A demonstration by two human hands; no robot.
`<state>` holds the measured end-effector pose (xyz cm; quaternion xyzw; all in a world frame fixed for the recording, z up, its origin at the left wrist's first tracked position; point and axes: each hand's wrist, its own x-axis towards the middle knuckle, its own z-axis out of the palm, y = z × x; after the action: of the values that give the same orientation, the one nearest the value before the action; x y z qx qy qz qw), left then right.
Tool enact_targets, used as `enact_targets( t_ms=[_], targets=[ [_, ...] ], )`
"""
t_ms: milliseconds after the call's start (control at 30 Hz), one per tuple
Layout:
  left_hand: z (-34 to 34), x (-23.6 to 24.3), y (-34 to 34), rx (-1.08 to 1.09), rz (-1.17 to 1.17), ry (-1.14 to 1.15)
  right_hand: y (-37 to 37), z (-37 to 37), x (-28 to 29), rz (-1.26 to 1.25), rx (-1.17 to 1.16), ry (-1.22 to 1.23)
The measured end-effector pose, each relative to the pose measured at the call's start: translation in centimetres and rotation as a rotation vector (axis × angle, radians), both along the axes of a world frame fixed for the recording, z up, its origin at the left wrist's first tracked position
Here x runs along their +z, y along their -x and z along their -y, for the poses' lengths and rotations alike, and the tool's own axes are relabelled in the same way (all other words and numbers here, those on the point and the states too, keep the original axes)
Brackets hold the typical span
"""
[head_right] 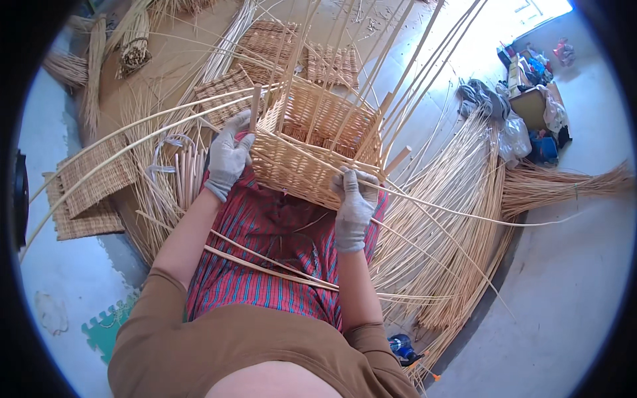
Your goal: Weaving a wicker basket using long wooden strips while sitting on the floor.
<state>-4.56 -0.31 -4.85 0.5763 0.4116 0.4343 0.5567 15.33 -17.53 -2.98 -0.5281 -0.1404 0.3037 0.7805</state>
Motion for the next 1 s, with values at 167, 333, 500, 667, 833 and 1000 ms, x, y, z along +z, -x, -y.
enact_targets(
  t_ms=[167, 333, 500, 667, 833, 1000],
  targets=[
    [-0.5, -0.6, 0.5, 0.032, -0.177, -0.179, -1.1, -1.0, -0.3, 0.067, 0.01, 0.069],
    [0.4, 3.4, -1.0, 0.011, -0.25, -0.647, -2.2, -2.0, -0.4, 0.11, -0.085, 0.168],
    [-1.8, 2.3, -2.5, -0.496, -0.606, -0.305, -1.8, -1.8, -0.4, 0.12, -0.028, 0.171],
    [-2.5, 4.2, -2.4, -0.713, -0.322, 0.214, -2.1, -1.4, -0.3, 0.163, -0.039, 0.185],
    [-1.3, 2.5, -3.2, -0.505, -0.286, 0.058, -1.5, -3.8, 1.9, 0.659, -0.112, 0.202],
    [-0.2, 1.7, -3.7, -0.376, -0.325, -0.035, -2.8, -12.3, 8.8, 1.216, 0.263, 0.027]
  ],
)
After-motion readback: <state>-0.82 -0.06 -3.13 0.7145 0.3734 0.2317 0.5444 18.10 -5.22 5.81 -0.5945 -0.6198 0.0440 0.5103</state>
